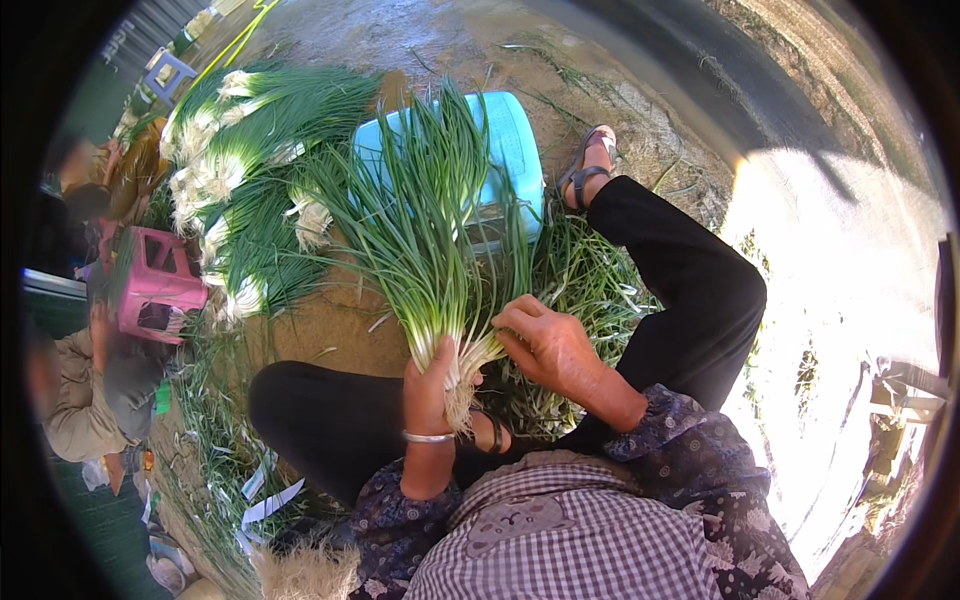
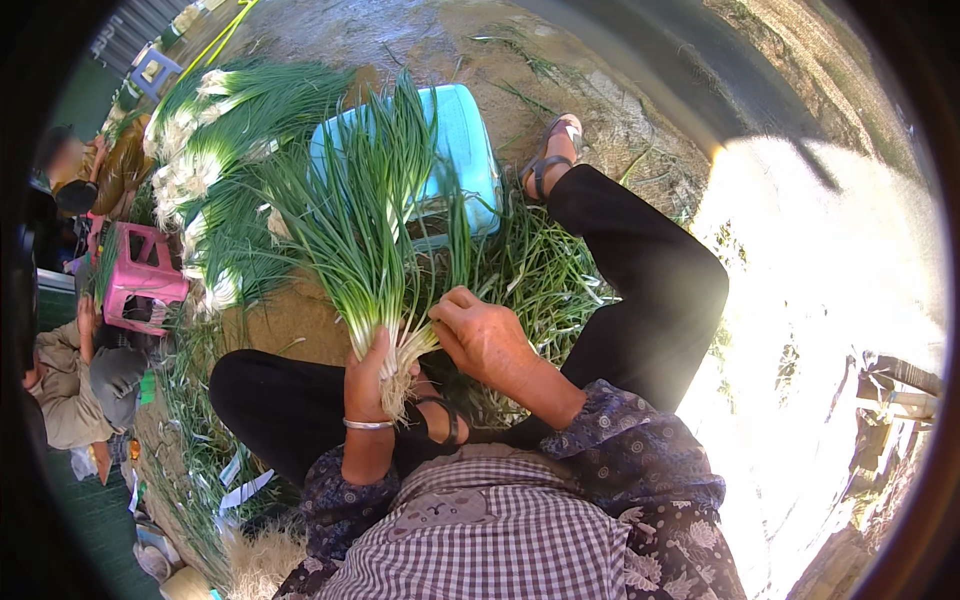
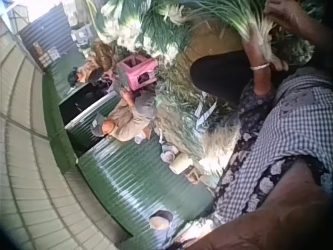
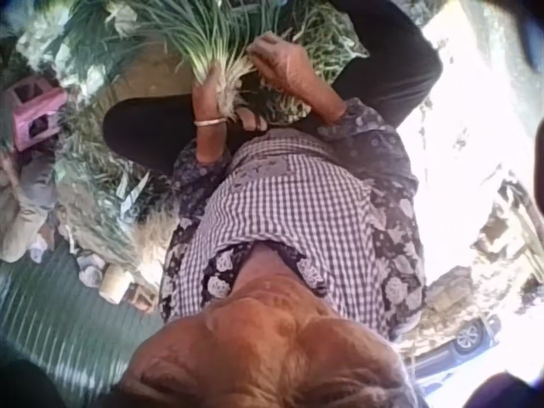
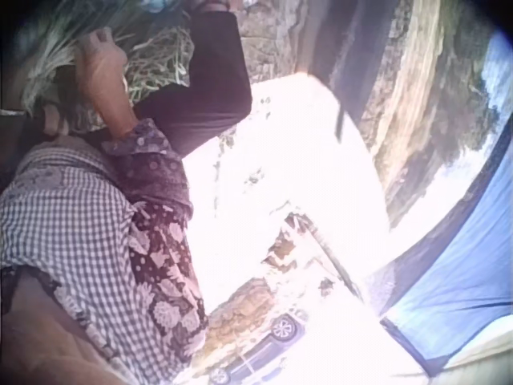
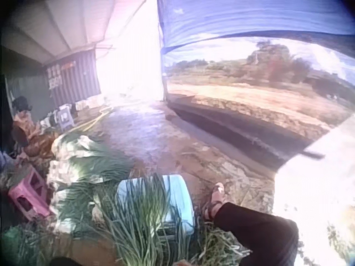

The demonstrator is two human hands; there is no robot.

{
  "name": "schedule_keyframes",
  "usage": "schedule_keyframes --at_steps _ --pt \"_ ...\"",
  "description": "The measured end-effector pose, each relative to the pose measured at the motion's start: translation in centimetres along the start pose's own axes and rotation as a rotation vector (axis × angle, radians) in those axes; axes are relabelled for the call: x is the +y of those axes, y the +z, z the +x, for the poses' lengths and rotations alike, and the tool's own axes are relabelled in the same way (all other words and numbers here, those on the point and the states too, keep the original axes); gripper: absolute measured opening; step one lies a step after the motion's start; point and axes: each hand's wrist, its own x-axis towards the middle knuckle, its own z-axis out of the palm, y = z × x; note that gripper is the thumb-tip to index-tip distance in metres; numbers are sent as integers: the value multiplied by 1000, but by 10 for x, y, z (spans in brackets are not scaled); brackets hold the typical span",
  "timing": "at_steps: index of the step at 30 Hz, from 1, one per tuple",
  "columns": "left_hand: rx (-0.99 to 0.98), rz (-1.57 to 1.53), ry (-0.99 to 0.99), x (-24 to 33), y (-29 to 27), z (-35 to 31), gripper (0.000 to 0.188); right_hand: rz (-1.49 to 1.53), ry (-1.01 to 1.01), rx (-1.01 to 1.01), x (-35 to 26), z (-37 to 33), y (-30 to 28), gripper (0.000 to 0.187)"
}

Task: The person gathers green onions, aligns the roots, and ties them into bundles using a rubber band. The person places the finished bundles on a blue stool and repeats the process with additional bunches.

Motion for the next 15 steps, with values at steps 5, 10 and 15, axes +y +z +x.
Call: schedule_keyframes --at_steps 5,10,15 --pt "-46 13 -81 1 -2 -1 37 224 100 103 -5 -1 -6 11" --pt "-79 39 -82 0 -4 -4 31 385 271 186 -17 29 2 18" --pt "-28 60 64 -1 0 -4 23 1035 507 73 14 33 20 25"
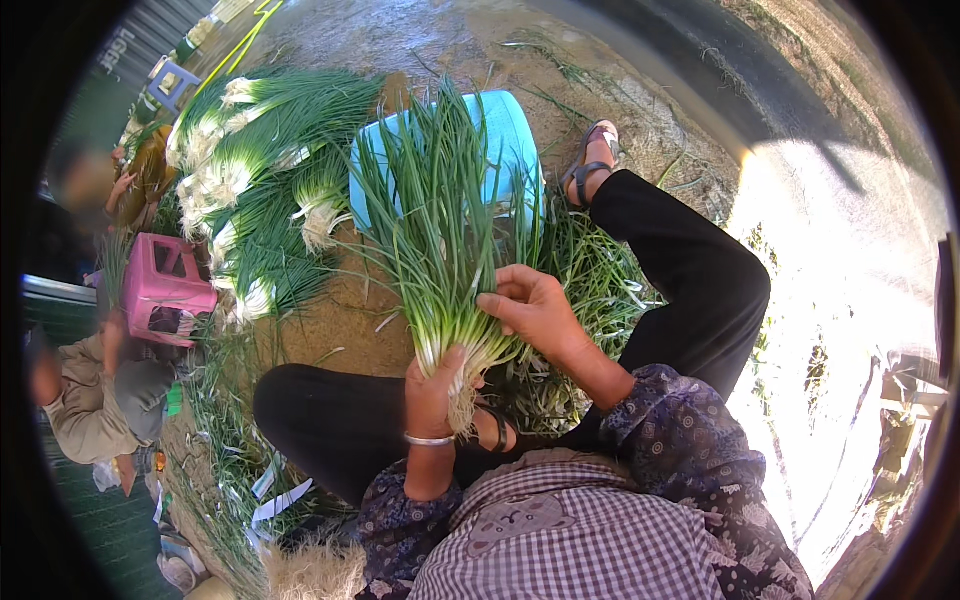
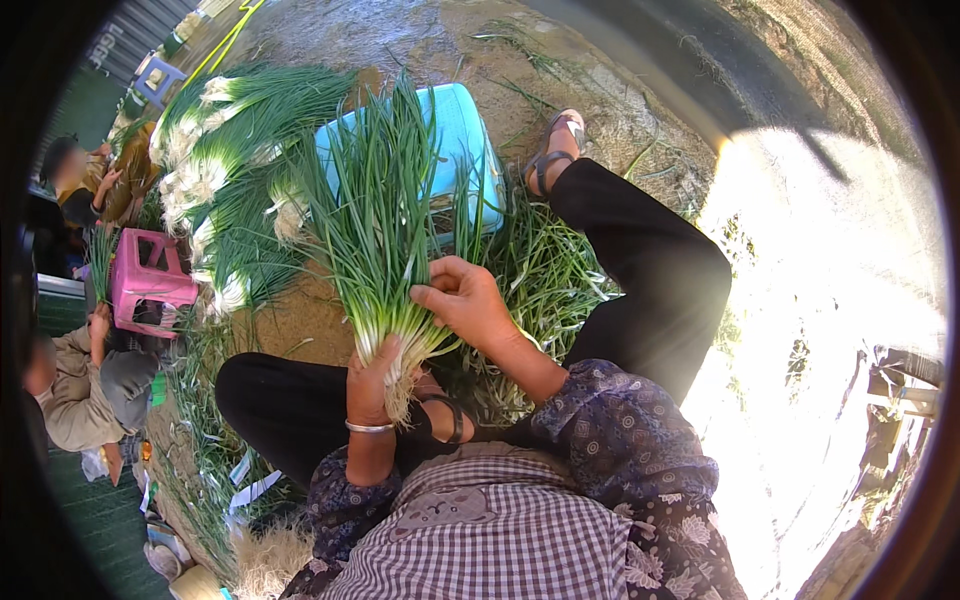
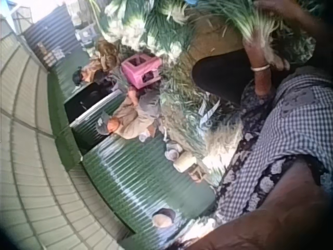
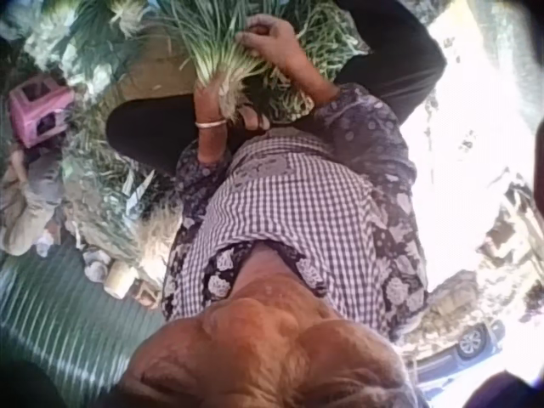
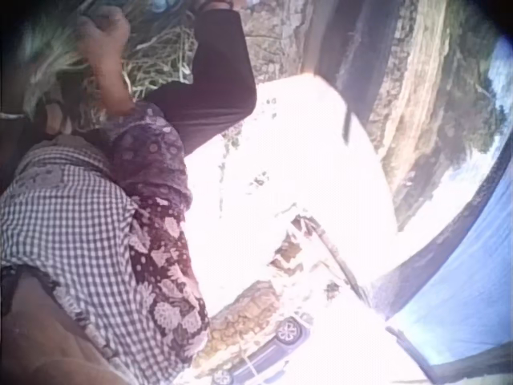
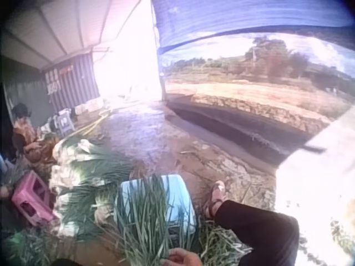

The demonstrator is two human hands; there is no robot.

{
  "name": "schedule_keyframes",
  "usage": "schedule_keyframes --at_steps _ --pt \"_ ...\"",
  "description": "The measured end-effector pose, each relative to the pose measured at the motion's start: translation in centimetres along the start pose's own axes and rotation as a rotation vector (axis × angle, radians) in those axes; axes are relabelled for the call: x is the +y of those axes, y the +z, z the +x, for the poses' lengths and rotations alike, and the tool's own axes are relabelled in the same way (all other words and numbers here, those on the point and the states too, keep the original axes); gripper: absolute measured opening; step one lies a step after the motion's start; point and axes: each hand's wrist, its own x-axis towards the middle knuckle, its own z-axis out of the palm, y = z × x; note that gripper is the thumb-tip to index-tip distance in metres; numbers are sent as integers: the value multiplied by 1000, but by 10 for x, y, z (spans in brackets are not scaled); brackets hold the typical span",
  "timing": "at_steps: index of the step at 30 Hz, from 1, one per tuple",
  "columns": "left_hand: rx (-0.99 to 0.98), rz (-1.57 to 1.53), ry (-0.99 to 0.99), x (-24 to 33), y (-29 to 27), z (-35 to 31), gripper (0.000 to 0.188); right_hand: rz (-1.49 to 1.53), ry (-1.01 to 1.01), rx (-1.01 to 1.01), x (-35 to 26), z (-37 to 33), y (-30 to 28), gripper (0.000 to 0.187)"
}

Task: The person gathers green onions, aligns the roots, and ties them into bundles using a rubber band. The person places the finished bundles on a blue stool and repeats the process with additional bunches.

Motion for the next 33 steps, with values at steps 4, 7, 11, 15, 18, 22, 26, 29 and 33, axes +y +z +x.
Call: schedule_keyframes --at_steps 4,7,11,15,18,22,26,29,33 --pt "115 -65 -19 -2 1 3 21 -4 158 92 14 -12 -14 17" --pt "107 -32 -55 0 -2 3 20 4 167 78 17 -13 -17 15" --pt "85 -5 -60 -2 -6 3 18 35 136 173 15 -17 -12 24" --pt "103 -8 -13 -6 -6 5 16 -82 -305 373 8 -6 -15 30" --pt "92 36 -5 -11 -13 8 16 -342 -315 172 -19 6 -15 35" --pt "129 66 35 -9 -7 7 13 -1109 -697 262 -25 49 -22 29" --pt "128 70 69 -10 -9 9 11 -1220 -545 101 -22 61 -38 22" --pt "143 67 83 -8 -9 9 11 -1163 -687 403 -27 49 -57 17" --pt "188 45 83 -7 -10 9 12 -1158 -636 469 -33 8 -84 11"
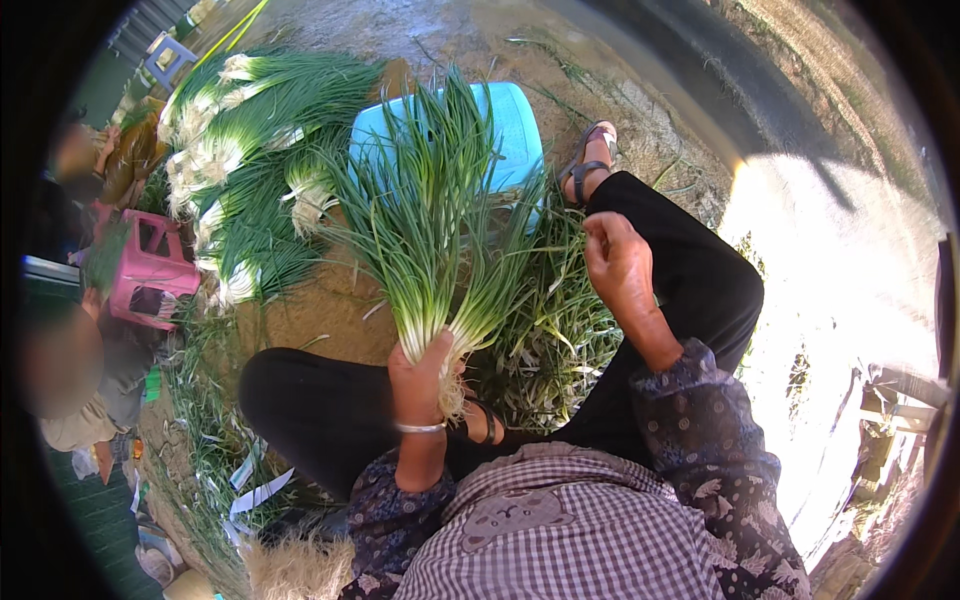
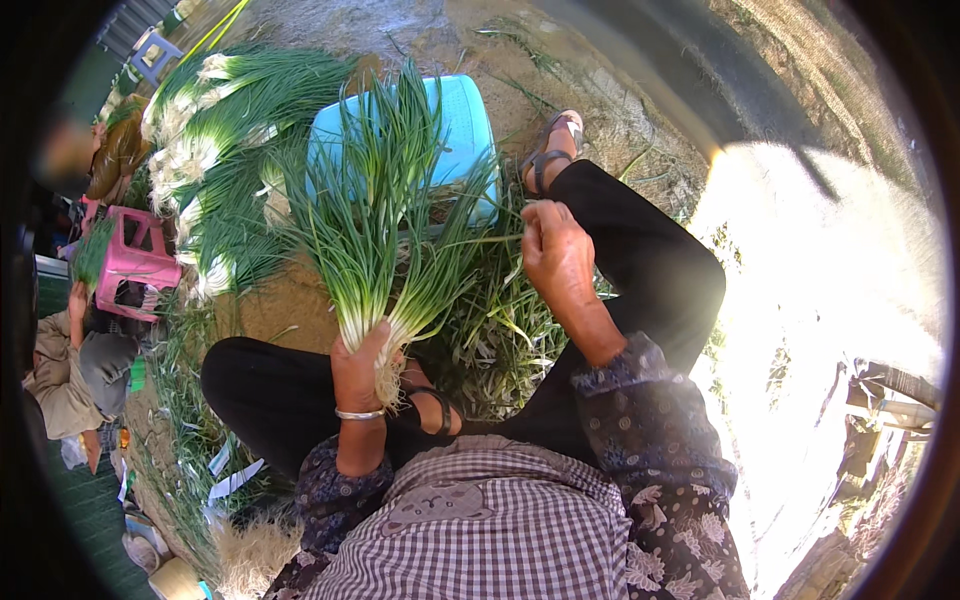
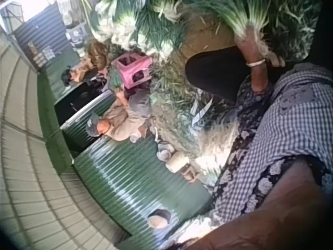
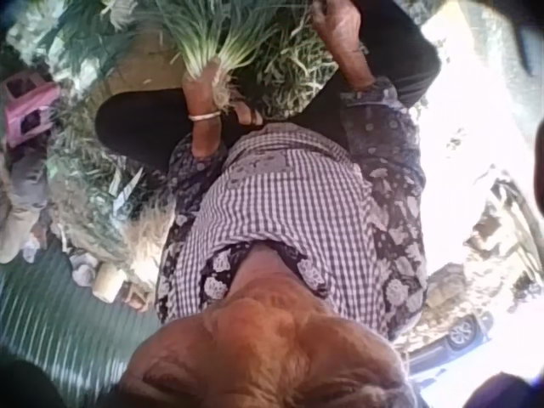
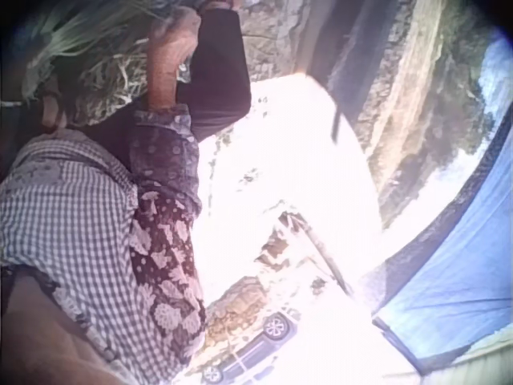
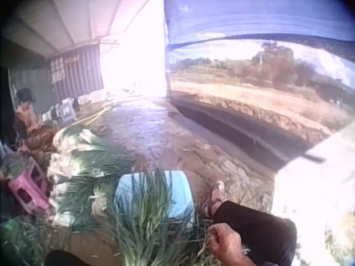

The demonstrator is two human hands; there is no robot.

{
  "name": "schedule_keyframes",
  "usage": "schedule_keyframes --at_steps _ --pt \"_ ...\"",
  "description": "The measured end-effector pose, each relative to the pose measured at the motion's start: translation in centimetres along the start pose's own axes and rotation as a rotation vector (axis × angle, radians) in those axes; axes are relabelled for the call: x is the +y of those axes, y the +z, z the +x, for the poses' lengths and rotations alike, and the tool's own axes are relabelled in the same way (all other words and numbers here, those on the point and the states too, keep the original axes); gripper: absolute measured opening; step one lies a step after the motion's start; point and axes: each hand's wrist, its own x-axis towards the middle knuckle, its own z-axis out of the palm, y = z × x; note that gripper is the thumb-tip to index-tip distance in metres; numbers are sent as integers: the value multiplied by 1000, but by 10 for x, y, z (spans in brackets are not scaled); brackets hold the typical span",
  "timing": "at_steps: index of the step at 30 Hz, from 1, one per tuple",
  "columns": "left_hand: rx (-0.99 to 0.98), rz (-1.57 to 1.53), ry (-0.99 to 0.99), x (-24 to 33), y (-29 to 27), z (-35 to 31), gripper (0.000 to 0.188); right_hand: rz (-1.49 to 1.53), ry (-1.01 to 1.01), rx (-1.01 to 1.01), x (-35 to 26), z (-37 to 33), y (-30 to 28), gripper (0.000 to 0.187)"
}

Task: The person gathers green onions, aligns the roots, and ties them into bundles using a rubber band. The person places the finished bundles on a blue stool and repeats the process with additional bunches.

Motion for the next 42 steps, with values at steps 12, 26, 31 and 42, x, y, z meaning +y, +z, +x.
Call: schedule_keyframes --at_steps 12,26,31,42 --pt "-60 -24 13 5 3 0 18 463 51 -394 -80 -30 -15 6" --pt "-210 -24 -126 13 7 -8 37 503 5 -287 -89 -43 28 14" --pt "-180 -53 -122 13 10 -8 31 585 -84 -205 -108 -22 37 20" --pt "-166 -40 -88 18 5 -8 32 116 -204 -197 -65 1 33 9"
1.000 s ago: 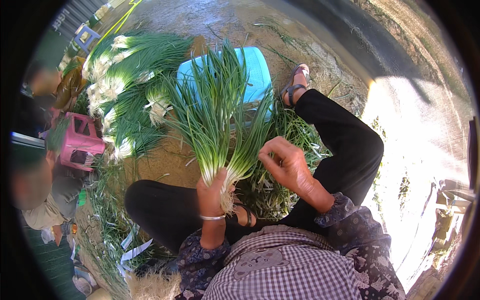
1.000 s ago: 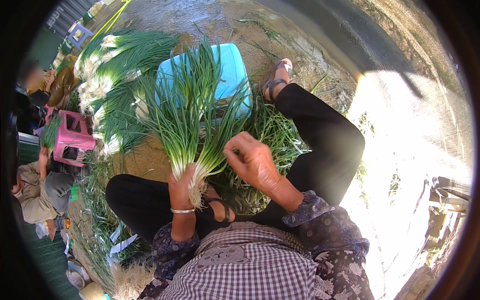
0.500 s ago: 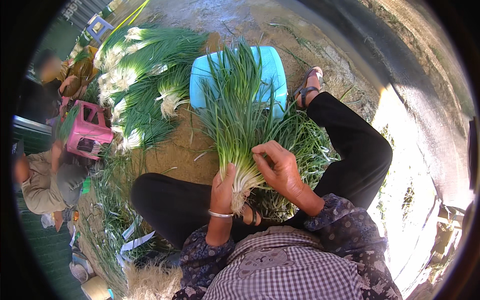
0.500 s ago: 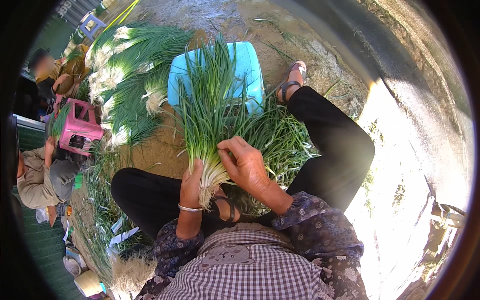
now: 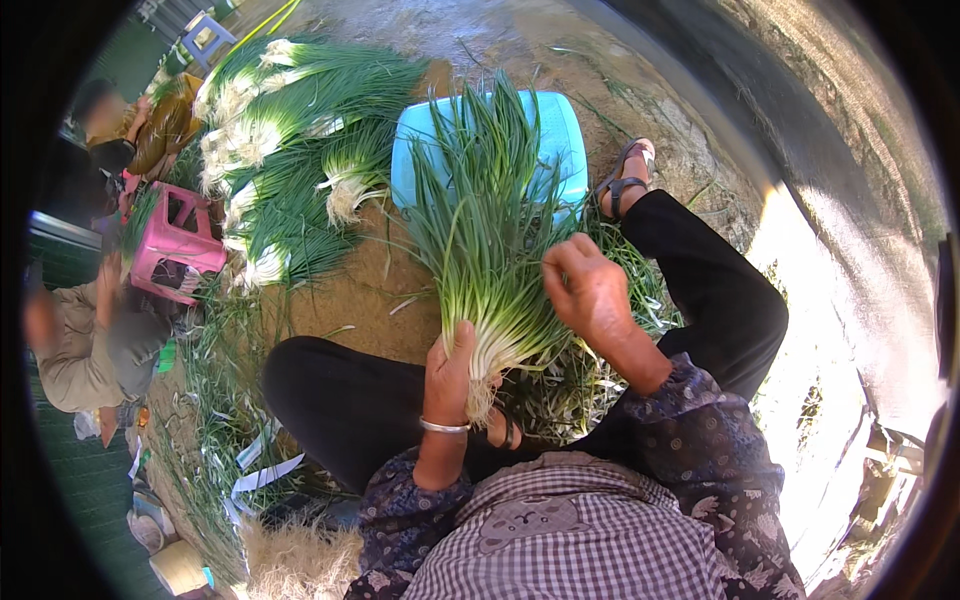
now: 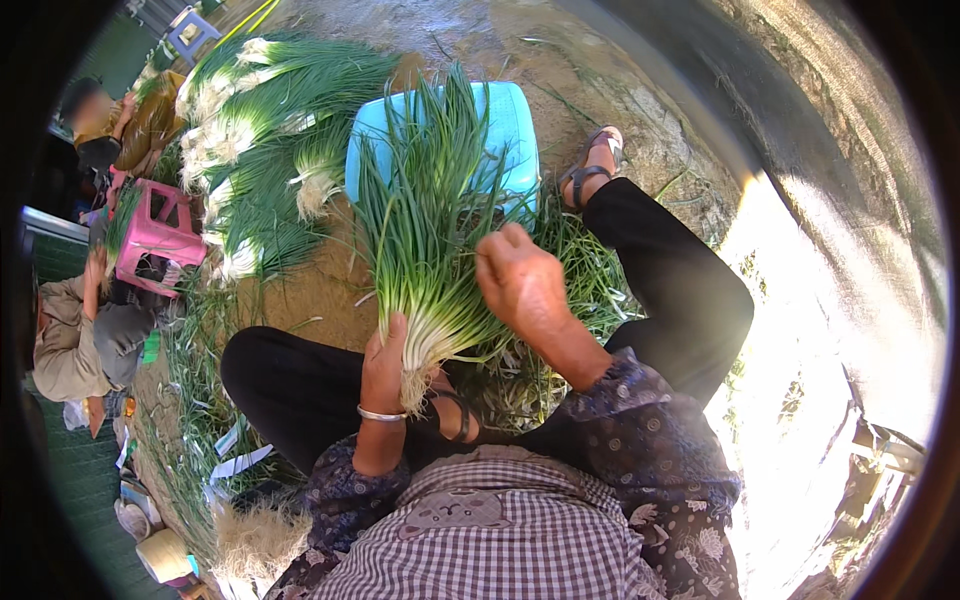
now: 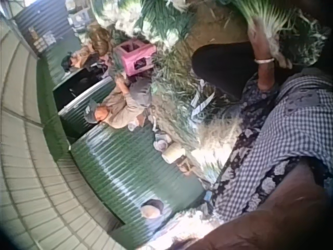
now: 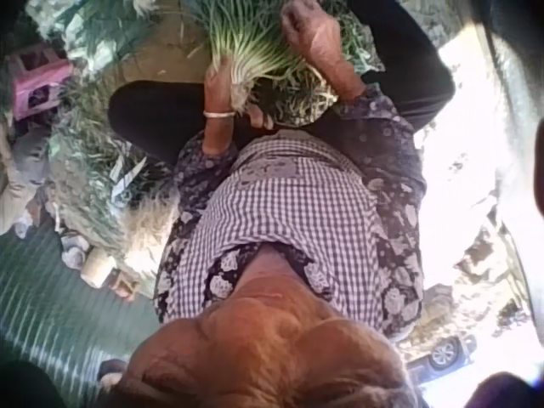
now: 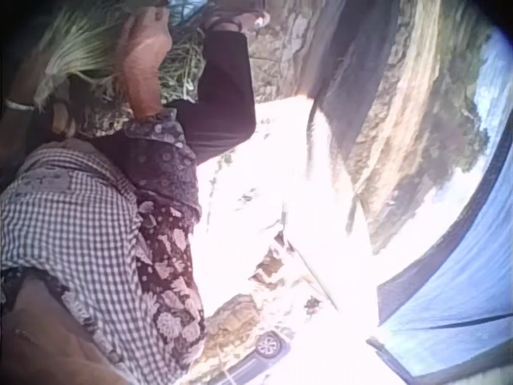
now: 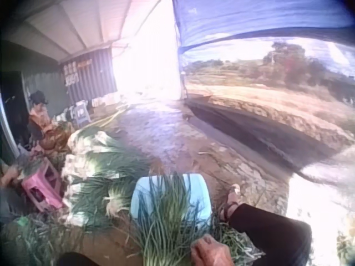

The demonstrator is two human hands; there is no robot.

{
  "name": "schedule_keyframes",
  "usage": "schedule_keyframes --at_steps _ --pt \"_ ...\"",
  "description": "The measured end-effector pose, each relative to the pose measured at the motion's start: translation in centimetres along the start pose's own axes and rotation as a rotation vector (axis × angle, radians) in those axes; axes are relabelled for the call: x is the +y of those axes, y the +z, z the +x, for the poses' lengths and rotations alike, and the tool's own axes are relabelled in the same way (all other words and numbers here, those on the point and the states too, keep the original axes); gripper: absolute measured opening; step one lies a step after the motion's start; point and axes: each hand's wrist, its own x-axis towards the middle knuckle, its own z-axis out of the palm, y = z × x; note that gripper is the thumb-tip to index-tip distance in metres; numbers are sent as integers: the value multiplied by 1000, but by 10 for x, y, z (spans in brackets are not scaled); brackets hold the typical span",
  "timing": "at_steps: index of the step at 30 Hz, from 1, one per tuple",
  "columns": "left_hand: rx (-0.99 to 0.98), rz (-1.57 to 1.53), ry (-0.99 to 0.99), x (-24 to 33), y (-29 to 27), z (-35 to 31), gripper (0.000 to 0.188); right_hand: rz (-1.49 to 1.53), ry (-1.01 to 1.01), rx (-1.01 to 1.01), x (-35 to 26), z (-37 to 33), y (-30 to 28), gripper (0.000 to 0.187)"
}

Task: The person gathers green onions, aligns the roots, and ties them into bundles using a rubber band. The person places the finished bundles on a blue stool and repeats the process with additional bunches.

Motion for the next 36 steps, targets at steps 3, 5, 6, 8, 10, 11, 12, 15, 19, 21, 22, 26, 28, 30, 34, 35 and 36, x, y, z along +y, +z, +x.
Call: schedule_keyframes --at_steps 3,5,6,8,10,11,12,15,19,21,22,26,28,30,34,35,36 --pt "-2 -25 4 -5 -1 3 35 -36 231 32 28 -41 -26 8" --pt "-8 -34 15 -5 -1 2 33 -242 267 -169 39 -68 -43 8" --pt "-11 -34 15 -7 -2 3 32 -271 199 -358 32 -85 -47 6" --pt "-13 -44 16 -8 -1 6 30 -272 88 -763 13 -111 -52 4" --pt "-15 -40 20 -7 -1 5 31 -115 48 -806 -6 -109 -44 8" --pt "-16 -39 20 -6 -1 4 31 11 55 -626 -19 -98 -39 11" --pt "-22 -29 24 -7 -1 4 32 134 62 -444 -32 -85 -34 13" --pt "-20 14 56 -8 -5 5 33 373 95 -219 -58 -33 -15 15" --pt "-4 75 128 -6 1 3 32 405 5 -78 -78 4 13 15" --pt "-17 72 131 -7 1 3 33 405 59 -84 -75 12 19 16" --pt "-26 96 166 -10 0 4 32 449 143 -121 -70 14 23 16" --pt "-47 240 247 -10 0 3 29 555 249 -113 -53 23 40 16" --pt "-48 278 244 -7 0 0 29 608 264 -73 -49 22 45 13" --pt "-46 262 225 -7 -1 0 30 761 349 -105 -40 16 49 12" --pt "-71 359 276 -7 -2 1 33 902 449 -158 -44 14 43 11" --pt "-56 405 304 -8 -2 1 33 832 423 -177 -43 14 42 11" --pt "-41 451 332 -10 -2 2 34 762 396 -195 -43 15 42 11"
